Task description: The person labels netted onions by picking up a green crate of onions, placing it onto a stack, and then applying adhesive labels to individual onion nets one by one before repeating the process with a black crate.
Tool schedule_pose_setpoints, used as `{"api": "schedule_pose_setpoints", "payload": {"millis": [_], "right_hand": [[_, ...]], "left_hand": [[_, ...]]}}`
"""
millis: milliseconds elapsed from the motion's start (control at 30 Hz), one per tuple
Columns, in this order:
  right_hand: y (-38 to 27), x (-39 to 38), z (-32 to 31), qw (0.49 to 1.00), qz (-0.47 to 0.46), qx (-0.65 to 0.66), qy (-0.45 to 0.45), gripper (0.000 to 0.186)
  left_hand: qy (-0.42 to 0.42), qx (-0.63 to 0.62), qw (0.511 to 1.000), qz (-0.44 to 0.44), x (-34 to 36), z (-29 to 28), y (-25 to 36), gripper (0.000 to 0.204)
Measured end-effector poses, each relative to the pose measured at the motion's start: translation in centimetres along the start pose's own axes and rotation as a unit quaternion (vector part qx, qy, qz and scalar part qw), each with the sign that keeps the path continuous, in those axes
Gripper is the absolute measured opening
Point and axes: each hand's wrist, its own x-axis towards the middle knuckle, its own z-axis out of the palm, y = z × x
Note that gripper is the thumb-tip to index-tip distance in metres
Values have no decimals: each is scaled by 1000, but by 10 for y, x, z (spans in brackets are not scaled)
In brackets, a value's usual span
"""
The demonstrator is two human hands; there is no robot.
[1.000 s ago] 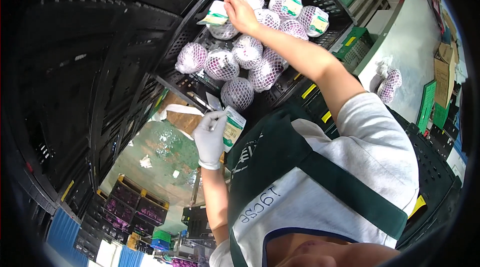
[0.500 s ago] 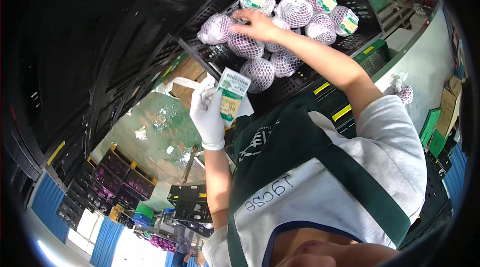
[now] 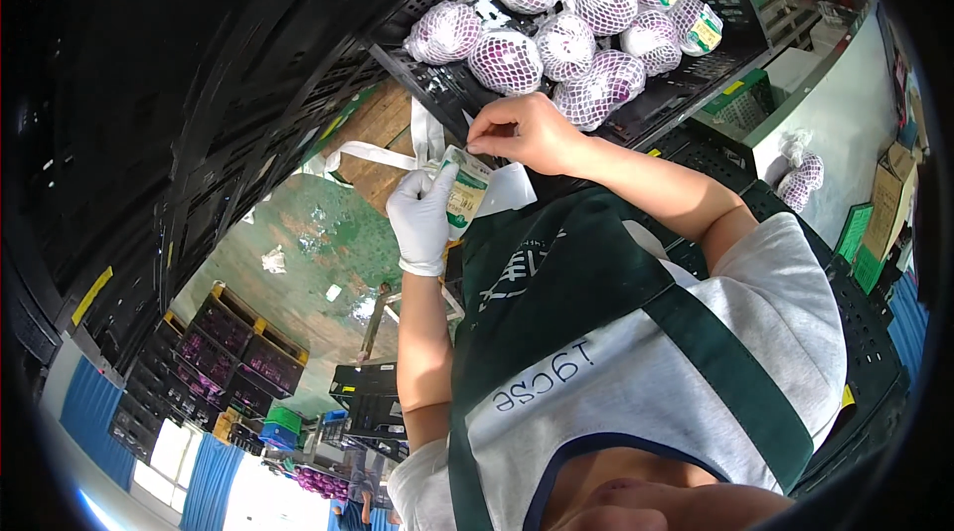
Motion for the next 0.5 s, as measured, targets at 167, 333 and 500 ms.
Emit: {"api": "schedule_pose_setpoints", "payload": {"millis": [167, 333, 500], "right_hand": [[4, 14, 27, 981, 96, 165, -42, 34], [-10, 12, 31, 993, 72, 76, -51, 24], [-22, 0, 49, 999, 0, 36, -7, 24]], "left_hand": [[-22, -82, 996, 9, 5, -14, -17, 22], [-77, -202, 974, -61, 7, -18, 11, 5], [-36, -145, 989, -17, 6, -26, 6, 4]]}}
